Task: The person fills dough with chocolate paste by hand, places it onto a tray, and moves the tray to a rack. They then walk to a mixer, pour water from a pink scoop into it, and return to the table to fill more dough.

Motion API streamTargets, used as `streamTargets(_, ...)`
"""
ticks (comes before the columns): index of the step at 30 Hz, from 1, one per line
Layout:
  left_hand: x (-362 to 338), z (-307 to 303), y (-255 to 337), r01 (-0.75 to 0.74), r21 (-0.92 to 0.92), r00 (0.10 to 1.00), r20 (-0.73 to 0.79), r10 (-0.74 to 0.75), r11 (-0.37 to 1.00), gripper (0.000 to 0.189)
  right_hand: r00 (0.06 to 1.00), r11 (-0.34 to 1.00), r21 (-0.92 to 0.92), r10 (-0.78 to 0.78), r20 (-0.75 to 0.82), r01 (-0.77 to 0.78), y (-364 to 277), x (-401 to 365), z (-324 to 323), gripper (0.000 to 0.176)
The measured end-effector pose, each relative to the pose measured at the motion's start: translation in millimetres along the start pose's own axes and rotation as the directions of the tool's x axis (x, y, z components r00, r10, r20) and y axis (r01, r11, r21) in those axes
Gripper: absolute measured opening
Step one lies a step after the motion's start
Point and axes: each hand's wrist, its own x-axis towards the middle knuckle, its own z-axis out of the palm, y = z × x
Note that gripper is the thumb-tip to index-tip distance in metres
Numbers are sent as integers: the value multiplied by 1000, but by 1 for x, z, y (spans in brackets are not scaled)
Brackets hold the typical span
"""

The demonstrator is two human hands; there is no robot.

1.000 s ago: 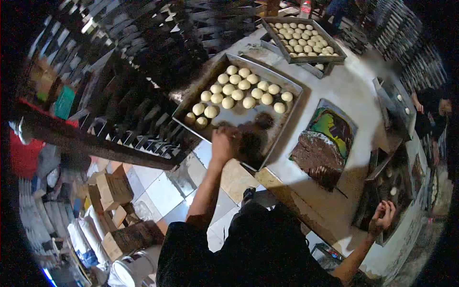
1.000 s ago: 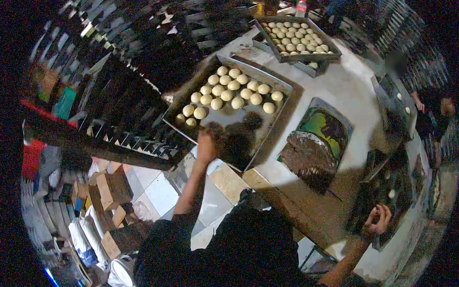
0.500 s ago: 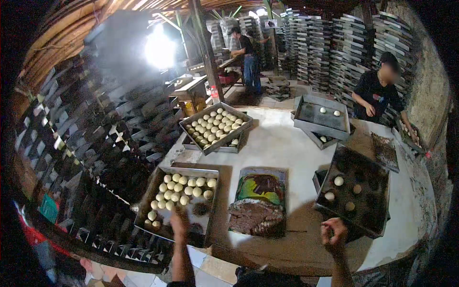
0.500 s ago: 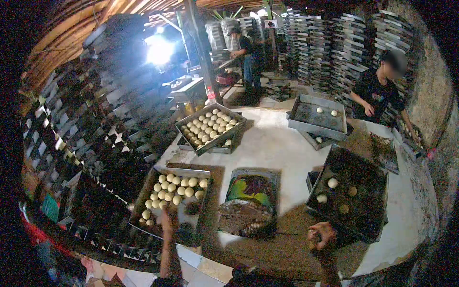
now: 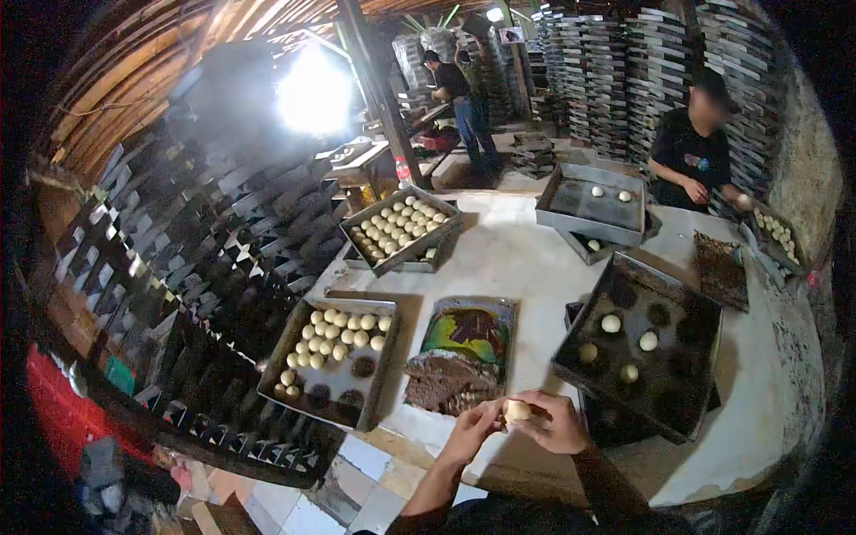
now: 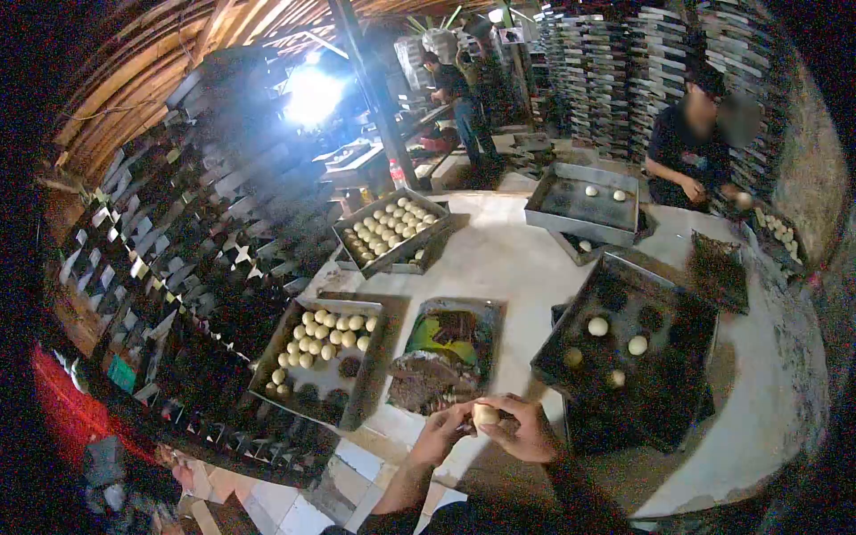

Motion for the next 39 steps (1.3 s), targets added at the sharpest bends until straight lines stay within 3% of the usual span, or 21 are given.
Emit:
streamTargets(2,-12,12,1,-158,144,978,-111,174,977,39,989,971,-186,-148,32,151,-19,-1,7,47)
streamTargets(3,-19,19,2,-230,223,951,-156,268,947,37,991,994,-35,-104,-87,102,-25,-3,19,48)
streamTargets(5,-37,39,11,-328,69,892,-306,333,942,36,959,959,281,37,-283,46,-33,-9,45,49)
streamTargets(7,-63,53,17,-404,59,811,-439,387,913,36,974,970,239,98,-203,-48,-31,-12,60,38)
streamTargets(8,-74,43,9,-461,97,804,-375,461,882,36,987,984,169,88,-136,-65,-32,-14,66,34)
streamTargets(11,-126,18,12,-374,678,676,-268,687,633,36,999,990,133,-37,-28,40,-49,-15,104,26)
streamTargets(14,-185,-11,7,-404,403,693,-450,563,821,35,966,990,129,-81,244,50,-81,-20,145,32)
streamTargets(15,-206,-19,6,-412,278,692,-523,497,868,35,984,953,287,-137,113,100,-86,-28,172,41)
streamTargets(17,-242,-31,3,-473,252,561,-652,510,844,35,999,883,468,14,43,-33,-102,-43,218,49)
streamTargets(18,-259,-38,1,-465,291,531,-664,526,836,38,988,966,256,7,155,-47,-87,-52,232,47)
streamTargets(20,-292,-45,0,-413,356,520,-664,538,838,44,992,990,138,-1,129,-17,-101,-66,265,42)
streamTargets(22,-316,-64,-17,-520,230,489,-710,507,823,37,987,991,-40,-122,107,127,-120,-78,293,38)
streamTargets(23,-326,-67,-14,-570,169,474,-732,490,804,34,936,937,6,-348,44,348,-131,-80,311,34)
streamTargets(25,-349,-70,-9,-622,147,386,-797,465,769,39,863,903,43,-422,277,427,-150,-84,326,38)
streamTargets(27,-365,-72,1,-687,202,263,-826,498,698,41,902,944,106,-329,278,312,-179,-86,333,43)
streamTargets(31,-365,-67,0,-692,180,295,-813,502,699,44,963,963,268,-82,258,11,-151,-85,355,41)
streamTargets(33,-354,-71,-8,-453,554,248,-674,696,698,44,974,974,-35,-225,24,226,-147,-82,355,26)
streamTargets(35,-345,-67,6,-420,548,246,-698,672,723,42,915,915,-34,-402,-16,402,-160,-80,351,26)
streamTargets(36,-340,-66,15,-457,500,253,-720,646,736,42,934,928,124,-357,28,352,-154,-80,350,24)
streamTargets(37,-332,-68,20,-489,446,266,-742,615,749,41,913,918,64,-395,101,391,-158,-73,335,25)
streamTargets(39,-308,-82,14,-520,430,320,-703,635,738,39,918,881,313,-392,63,354,-141,-65,312,31)
